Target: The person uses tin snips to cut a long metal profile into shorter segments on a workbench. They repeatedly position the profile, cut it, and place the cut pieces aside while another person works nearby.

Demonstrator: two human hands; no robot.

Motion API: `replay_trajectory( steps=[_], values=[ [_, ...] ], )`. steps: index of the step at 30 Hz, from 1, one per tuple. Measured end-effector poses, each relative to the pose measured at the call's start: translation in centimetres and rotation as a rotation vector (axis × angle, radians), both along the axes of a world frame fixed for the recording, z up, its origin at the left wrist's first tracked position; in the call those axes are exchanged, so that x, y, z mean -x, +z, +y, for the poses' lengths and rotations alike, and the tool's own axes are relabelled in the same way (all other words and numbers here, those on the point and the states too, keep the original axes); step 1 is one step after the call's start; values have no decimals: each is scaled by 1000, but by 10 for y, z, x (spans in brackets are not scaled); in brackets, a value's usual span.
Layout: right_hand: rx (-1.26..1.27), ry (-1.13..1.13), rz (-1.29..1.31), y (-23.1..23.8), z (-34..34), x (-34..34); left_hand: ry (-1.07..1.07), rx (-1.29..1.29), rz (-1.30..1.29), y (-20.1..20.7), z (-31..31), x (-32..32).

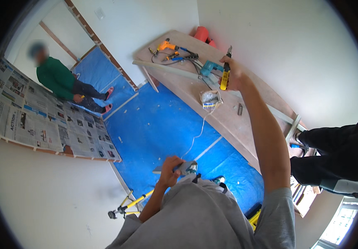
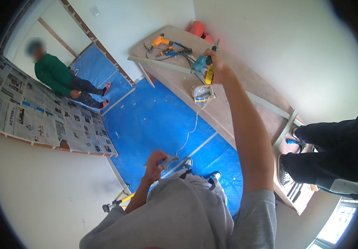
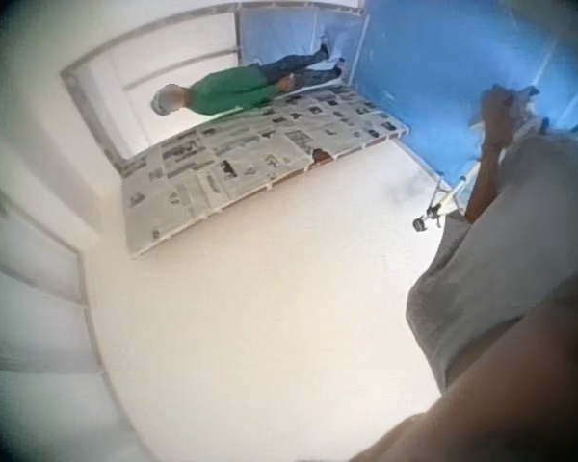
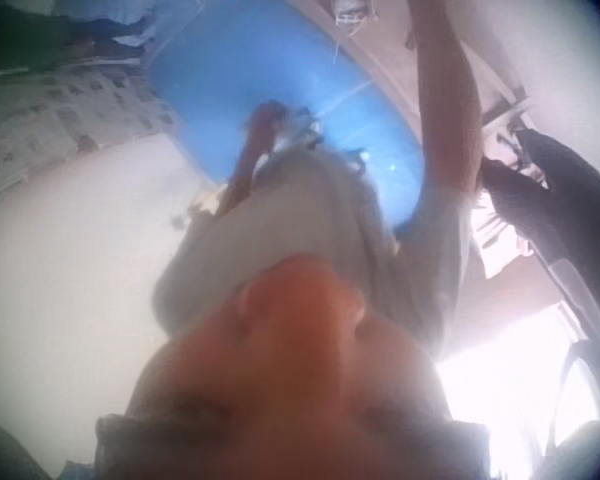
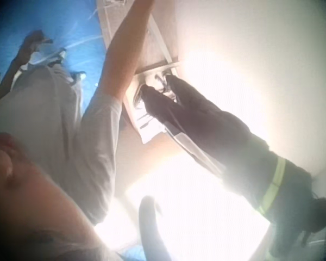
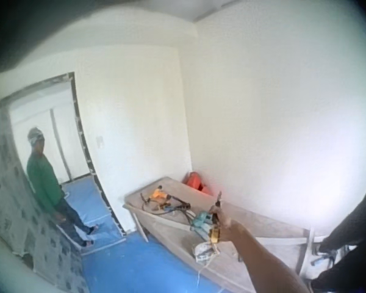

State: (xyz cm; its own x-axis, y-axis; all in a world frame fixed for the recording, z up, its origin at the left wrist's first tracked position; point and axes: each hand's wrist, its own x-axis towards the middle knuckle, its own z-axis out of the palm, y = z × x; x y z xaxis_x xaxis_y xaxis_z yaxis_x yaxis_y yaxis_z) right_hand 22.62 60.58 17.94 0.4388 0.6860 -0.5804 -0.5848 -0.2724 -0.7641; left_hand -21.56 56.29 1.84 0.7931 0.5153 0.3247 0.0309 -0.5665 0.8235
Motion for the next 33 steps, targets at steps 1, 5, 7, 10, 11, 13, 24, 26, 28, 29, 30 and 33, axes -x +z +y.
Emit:
replay_trajectory(
  steps=[1, 5, 7, 10, 11, 13, 24, 26, 28, 29, 30, 33],
  values=[
    [-12, -4, -55, -2, 16, 4, 3, -7, -4, 1, 13, 4],
    [-196, 133, 133, -30, -4, 57, 1, 8, -98, 9, 54, 13],
    [-192, 147, 153, -54, -49, 107, -26, 22, -148, 16, 73, 13],
    [-75, 240, 425, -81, -104, 177, -169, -69, -196, 31, 96, -3],
    [-167, 243, 496, -88, -114, 194, -259, -136, -239, 38, 100, -13],
    [-235, 175, 553, -98, -124, 218, -440, -254, -328, 56, 100, -39],
    [-640, -94, 385, -66, -109, 181, -990, -633, -636, 112, 82, -154],
    [-642, -76, 343, -54, -108, 170, -890, -680, -680, 111, 85, -162],
    [-662, -89, 329, -48, -107, 164, -781, -666, -538, 110, 90, -161],
    [-681, -106, 337, -48, -107, 163, -690, -623, -483, 108, 90, -159],
    [-707, -148, 345, -51, -105, 164, -596, -545, -412, 105, 89, -157],
    [-593, -212, 269, -62, -96, 169, -168, -46, -287, 86, 64, -139]
  ],
)
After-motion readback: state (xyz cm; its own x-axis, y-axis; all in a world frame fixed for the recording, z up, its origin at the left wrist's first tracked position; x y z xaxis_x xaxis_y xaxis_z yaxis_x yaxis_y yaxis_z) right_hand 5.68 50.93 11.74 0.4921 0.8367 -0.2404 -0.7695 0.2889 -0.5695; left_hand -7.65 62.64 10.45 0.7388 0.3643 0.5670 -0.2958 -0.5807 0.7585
